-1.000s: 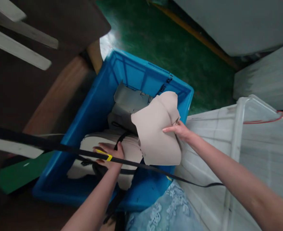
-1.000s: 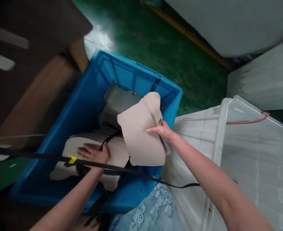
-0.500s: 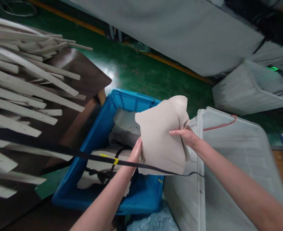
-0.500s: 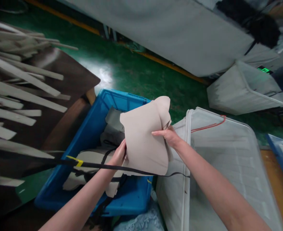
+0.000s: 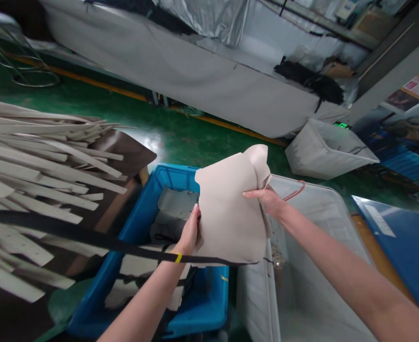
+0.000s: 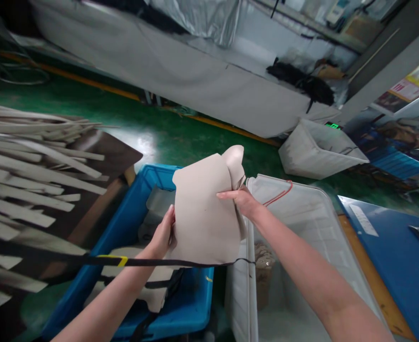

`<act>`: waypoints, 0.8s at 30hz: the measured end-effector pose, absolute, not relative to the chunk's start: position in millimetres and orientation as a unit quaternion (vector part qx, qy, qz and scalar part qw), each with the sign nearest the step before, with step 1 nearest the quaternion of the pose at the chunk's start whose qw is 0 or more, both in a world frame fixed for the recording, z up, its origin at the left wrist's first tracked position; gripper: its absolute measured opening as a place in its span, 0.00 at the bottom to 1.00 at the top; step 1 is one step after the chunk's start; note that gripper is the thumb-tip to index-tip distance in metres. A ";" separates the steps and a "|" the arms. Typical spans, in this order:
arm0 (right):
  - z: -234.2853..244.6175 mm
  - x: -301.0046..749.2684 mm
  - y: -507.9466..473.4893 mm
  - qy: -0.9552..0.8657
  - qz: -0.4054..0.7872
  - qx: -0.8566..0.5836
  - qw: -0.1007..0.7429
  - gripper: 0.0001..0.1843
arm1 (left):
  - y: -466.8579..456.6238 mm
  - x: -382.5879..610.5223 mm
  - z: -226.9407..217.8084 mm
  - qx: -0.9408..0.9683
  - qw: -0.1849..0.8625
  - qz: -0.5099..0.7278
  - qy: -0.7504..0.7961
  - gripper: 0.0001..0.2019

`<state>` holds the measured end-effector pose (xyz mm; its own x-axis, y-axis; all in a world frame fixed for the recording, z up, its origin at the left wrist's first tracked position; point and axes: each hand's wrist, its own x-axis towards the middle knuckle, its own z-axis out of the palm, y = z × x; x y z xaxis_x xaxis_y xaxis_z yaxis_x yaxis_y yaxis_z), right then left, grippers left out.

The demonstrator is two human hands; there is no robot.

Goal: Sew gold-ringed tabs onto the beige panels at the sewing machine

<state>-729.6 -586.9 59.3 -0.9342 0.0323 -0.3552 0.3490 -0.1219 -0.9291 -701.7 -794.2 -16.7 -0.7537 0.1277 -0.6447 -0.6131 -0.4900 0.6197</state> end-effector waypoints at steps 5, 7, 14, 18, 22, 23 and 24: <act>112.0 -711.8 -556.4 0.627 -0.765 0.124 0.087 0.24 | -763.5 -690.6 46.4 -0.186 0.188 0.824 0.501 0.22; 137.8 -699.9 -533.6 0.632 -0.765 0.114 0.048 0.22 | -742.9 -687.3 69.0 -0.141 0.176 0.827 0.515 0.22; 227.2 -641.1 -427.3 0.656 -0.739 0.134 -0.077 0.20 | -633.8 -696.3 128.7 0.034 0.338 0.811 0.477 0.25; 264.1 -589.1 -362.8 0.677 -0.702 0.156 -0.156 0.19 | -545.8 -680.6 151.1 0.091 0.387 0.801 0.449 0.21; 297.9 -519.9 -301.1 0.679 -0.658 0.231 -0.230 0.20 | -454.6 -636.2 172.5 0.136 0.438 0.782 0.422 0.17; 305.1 -501.0 -285.6 0.678 -0.649 0.244 -0.245 0.20 | -431.3 -622.0 178.4 0.149 0.457 0.775 0.409 0.17; 311.6 -481.9 -269.9 0.677 -0.639 0.255 -0.259 0.20 | -407.5 -607.0 184.3 0.161 0.478 0.768 0.395 0.17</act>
<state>-481.9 -269.9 311.6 -0.7351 0.6775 0.0250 0.0139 0.0519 -0.9986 -607.0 -407.5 184.3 -0.4915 0.8612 -0.1296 -0.6063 -0.2316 0.7607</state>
